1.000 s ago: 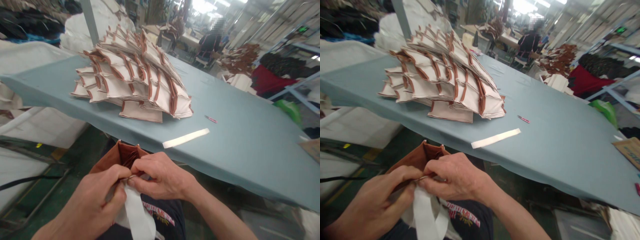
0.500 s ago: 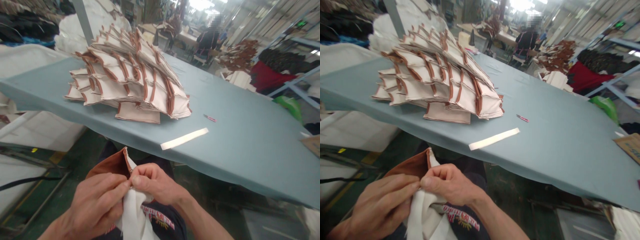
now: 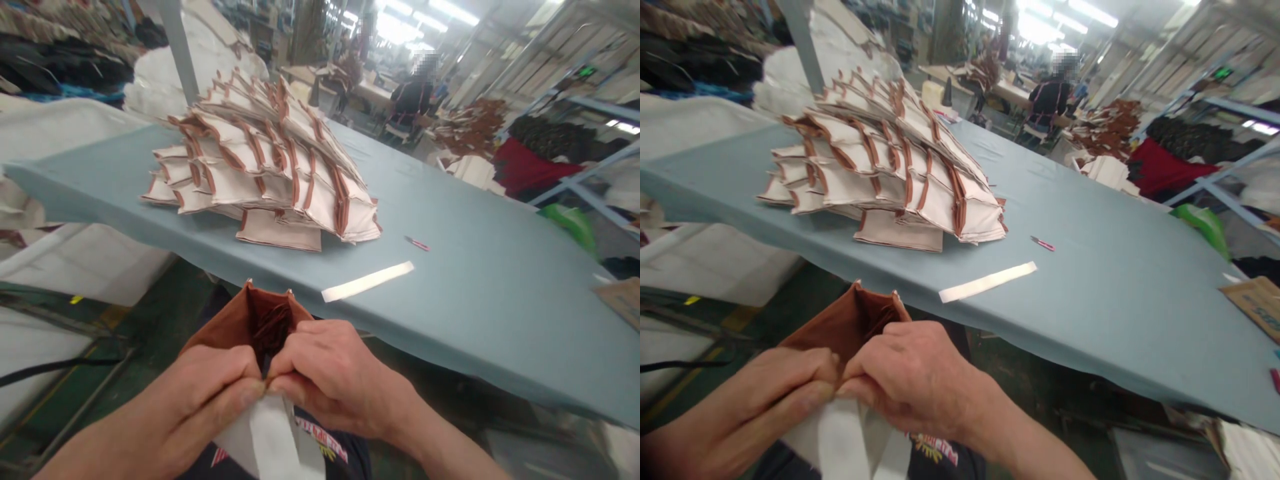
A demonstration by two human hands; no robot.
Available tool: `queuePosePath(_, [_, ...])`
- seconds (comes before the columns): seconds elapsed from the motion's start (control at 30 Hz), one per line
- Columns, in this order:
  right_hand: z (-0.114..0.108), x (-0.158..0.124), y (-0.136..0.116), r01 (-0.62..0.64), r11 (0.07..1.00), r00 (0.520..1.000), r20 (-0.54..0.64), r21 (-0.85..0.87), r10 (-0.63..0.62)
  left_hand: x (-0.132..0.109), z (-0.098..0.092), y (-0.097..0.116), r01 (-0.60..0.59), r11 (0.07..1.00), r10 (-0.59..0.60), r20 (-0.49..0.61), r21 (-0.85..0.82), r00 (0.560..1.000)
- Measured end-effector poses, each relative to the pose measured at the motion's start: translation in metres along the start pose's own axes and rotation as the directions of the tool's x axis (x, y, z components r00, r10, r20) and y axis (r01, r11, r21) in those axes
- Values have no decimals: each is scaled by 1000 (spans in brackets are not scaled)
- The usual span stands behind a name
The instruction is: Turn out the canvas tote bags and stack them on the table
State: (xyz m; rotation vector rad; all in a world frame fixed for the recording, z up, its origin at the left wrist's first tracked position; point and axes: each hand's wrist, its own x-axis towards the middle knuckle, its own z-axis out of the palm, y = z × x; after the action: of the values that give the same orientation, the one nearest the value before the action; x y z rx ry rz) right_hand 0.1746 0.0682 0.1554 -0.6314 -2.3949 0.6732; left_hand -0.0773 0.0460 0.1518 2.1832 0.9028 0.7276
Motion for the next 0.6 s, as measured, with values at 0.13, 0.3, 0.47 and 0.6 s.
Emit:
queuePosePath(0.13, [0, -2, 1, -48, 999, 994, 97, 11, 47, 1, 5, -8, -228, 948, 252, -83, 223, 964])
queuePosePath(0.3, [1, -1, -2, -34, 993, 994, 99, -115, 46, 0, 2, -12, -104, 992, 105, -12, 67, 994])
queuePosePath(0.47, [-7, 6, -12, -5, 991, 999, 41, -131, 10, 11, -2, -5, 118, 992, -112, 110, -51, 988])
queuePosePath(0.6, [-11, 8, 0, -3, 1000, 998, 65, 7, 3, 8, 8, 1, 173, 982, -162, 136, -74, 977])
